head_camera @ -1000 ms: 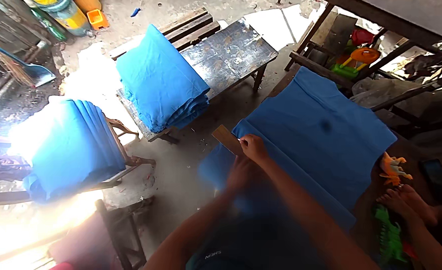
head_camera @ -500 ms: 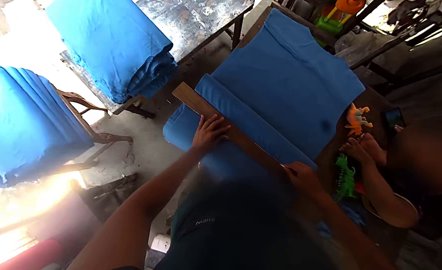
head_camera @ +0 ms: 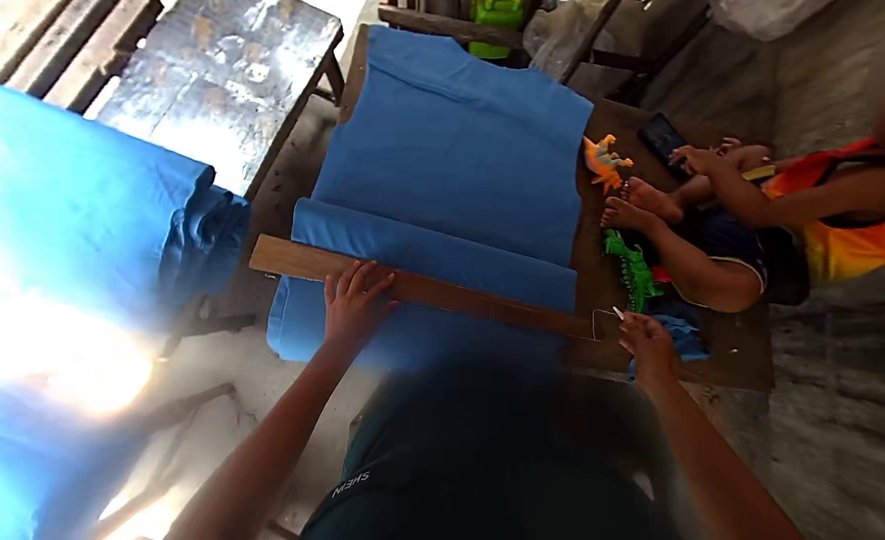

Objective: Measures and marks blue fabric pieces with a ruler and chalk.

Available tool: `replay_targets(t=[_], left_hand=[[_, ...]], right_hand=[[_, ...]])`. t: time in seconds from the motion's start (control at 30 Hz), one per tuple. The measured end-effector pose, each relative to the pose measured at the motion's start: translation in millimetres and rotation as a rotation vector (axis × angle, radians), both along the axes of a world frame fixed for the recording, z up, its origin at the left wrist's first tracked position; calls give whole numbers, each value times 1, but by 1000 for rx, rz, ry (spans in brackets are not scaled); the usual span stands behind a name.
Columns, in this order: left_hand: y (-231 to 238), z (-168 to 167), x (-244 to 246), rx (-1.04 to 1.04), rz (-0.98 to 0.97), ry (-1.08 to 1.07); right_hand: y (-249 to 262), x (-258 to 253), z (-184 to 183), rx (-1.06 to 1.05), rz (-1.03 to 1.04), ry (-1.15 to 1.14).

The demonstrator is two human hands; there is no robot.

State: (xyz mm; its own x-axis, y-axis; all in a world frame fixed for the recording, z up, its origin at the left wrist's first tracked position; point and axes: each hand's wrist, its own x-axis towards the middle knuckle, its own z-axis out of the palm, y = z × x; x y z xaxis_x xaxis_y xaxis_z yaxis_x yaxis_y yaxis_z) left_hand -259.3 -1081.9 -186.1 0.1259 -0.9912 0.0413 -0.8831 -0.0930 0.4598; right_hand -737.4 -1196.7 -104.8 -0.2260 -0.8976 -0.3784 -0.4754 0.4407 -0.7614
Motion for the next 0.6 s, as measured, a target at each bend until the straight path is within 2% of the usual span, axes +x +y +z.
replay_targets(t=[0.07,0.27,0.37,0.47,0.6], left_hand=[[-7,7,14,-5,-142,-48],[-31,2,49,-47,-452,-91],[-46,3,63,-114,-475,-100],[-72,21,77,-170,-453,-93],[-126,26,95,-180,-462,-59]], right_hand=[[19,15,-6,35,-140,-126],[45,45,-13,-118,-363,-243],[44,52,-8,-179,-445,-251],[28,58,0,-263,-433,-261],[-30,74,-6,-311,-433,-313]])
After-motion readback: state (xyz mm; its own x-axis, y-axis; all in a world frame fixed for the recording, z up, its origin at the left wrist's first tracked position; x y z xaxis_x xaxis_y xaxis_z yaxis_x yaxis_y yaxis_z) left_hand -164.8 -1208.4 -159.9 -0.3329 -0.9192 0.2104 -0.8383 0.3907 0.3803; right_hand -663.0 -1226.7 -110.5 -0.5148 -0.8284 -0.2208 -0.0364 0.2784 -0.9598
